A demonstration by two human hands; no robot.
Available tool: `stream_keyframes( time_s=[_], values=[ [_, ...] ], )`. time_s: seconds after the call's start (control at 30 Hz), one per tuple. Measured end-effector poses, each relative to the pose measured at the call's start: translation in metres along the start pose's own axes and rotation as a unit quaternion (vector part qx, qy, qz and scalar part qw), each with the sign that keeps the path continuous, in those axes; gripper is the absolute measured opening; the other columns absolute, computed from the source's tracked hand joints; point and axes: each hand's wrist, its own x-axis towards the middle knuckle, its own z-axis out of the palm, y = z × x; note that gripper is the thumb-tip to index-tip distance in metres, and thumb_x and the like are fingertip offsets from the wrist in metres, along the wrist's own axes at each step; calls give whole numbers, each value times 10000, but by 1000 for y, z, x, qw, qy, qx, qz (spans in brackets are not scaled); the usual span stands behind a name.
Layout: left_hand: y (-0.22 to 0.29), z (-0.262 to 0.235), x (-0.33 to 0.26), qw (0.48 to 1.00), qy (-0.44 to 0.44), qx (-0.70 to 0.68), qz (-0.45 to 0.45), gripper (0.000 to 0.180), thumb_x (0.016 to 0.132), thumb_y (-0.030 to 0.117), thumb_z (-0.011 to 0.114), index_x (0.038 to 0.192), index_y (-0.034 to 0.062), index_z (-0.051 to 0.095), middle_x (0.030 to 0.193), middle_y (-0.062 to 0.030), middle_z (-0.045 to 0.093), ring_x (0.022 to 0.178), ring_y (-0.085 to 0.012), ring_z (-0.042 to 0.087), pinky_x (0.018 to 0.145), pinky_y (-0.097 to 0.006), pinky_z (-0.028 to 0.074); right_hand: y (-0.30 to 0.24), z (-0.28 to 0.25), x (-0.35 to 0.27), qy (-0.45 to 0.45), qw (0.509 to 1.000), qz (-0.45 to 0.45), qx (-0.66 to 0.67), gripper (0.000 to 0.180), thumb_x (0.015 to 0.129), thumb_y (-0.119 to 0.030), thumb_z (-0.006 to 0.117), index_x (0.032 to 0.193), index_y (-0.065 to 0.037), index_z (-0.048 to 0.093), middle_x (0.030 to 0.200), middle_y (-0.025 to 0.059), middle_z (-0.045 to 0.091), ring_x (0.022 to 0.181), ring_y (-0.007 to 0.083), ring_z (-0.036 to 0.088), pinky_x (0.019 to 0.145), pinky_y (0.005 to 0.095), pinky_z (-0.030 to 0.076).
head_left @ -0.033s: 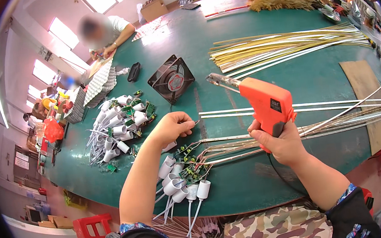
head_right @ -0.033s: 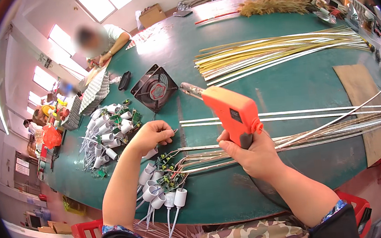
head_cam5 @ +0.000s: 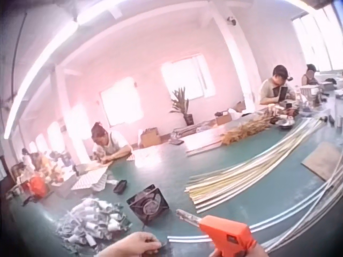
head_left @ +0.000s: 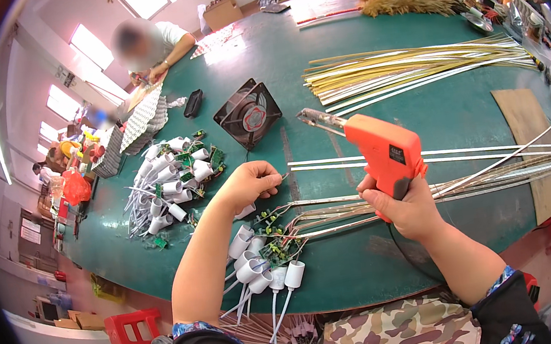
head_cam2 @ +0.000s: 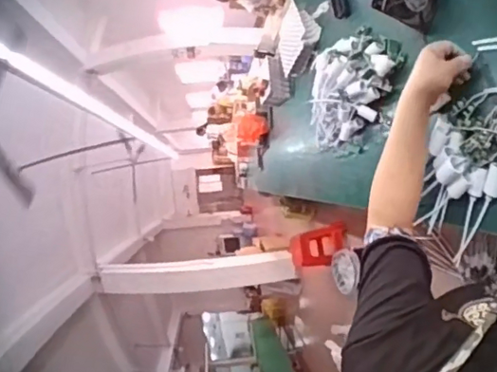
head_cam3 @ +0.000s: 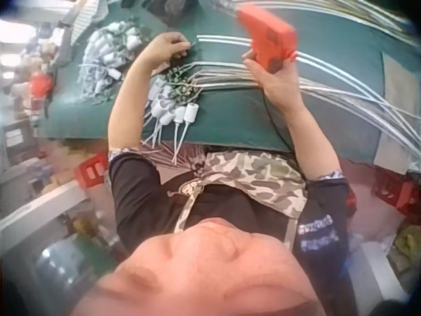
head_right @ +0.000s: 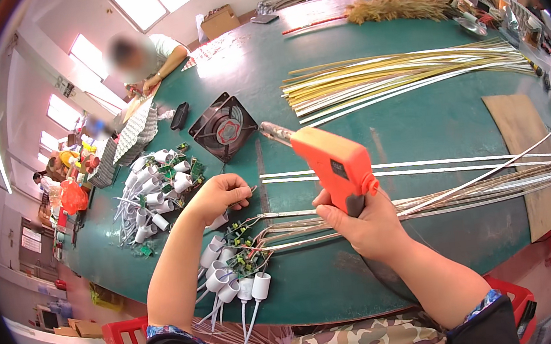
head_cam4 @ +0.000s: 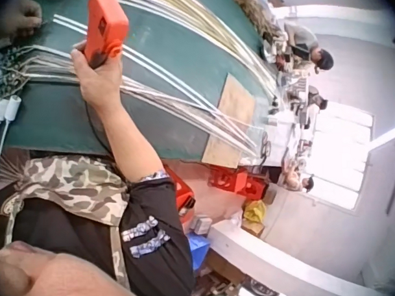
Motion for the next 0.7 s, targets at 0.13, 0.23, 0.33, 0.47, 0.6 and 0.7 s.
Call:
stream_keyframes(
  time_s=[0.13, 0.23, 0.33, 0.47, 0.6, 0.7],
  values=[
    [-3, 0, 4, 997, -1, -74, -14, 148, 932, 185, 685, 928, 39, 660, 876, -13, 668, 773, -100, 607, 686, -249, 479, 3, 7, 0, 5, 1000, 29, 0, 221, 904, -125, 719, 1076, -29, 620, 1019, 44, 662, 939, 114, 589, 852, 313, 486],
    [-5, -1, 7, 997, 16, -79, -18, 135, 929, 188, 680, 927, 54, 661, 862, -1, 658, 738, -92, 581, 654, -247, 460, 10, 3, 0, -41, 998, 36, -21, 329, 912, -126, 709, 1189, -9, 576, 1078, 62, 672, 993, 131, 604, 893, 324, 488],
    [2, 5, 6, 998, 57, -31, 9, 126, 912, 174, 685, 919, 50, 667, 822, 14, 635, 696, -81, 539, 613, -243, 426, 9, 7, -1, -44, 998, 41, -15, 426, 918, -133, 705, 1274, 0, 513, 1126, 69, 658, 1014, 143, 607, 903, 328, 489],
    [13, 6, 5, 993, 62, 66, 74, 134, 890, 153, 696, 901, 21, 673, 754, 29, 591, 676, -62, 491, 599, -234, 393, -4, 16, 1, -21, 998, 25, 48, 460, 911, -116, 701, 1302, -13, 484, 1173, 76, 630, 1018, 142, 600, 896, 318, 488],
    [6, 2, 12, 990, 61, 94, 88, 134, 877, 137, 701, 896, 7, 677, 746, 25, 587, 686, -63, 485, 618, -243, 409, -11, 14, 9, 3, 996, 84, -9, 433, 897, -86, 691, 1283, -13, 508, 1158, 75, 625, 1023, 137, 592, 911, 309, 475],
    [5, 6, 17, 988, 58, 108, 94, 137, 874, 137, 698, 890, 2, 682, 747, 21, 592, 692, -69, 493, 624, -255, 422, -8, 14, 9, -13, 996, 82, -35, 400, 893, -97, 691, 1251, -11, 535, 1140, 68, 627, 1039, 142, 584, 935, 316, 461]
  ],
)
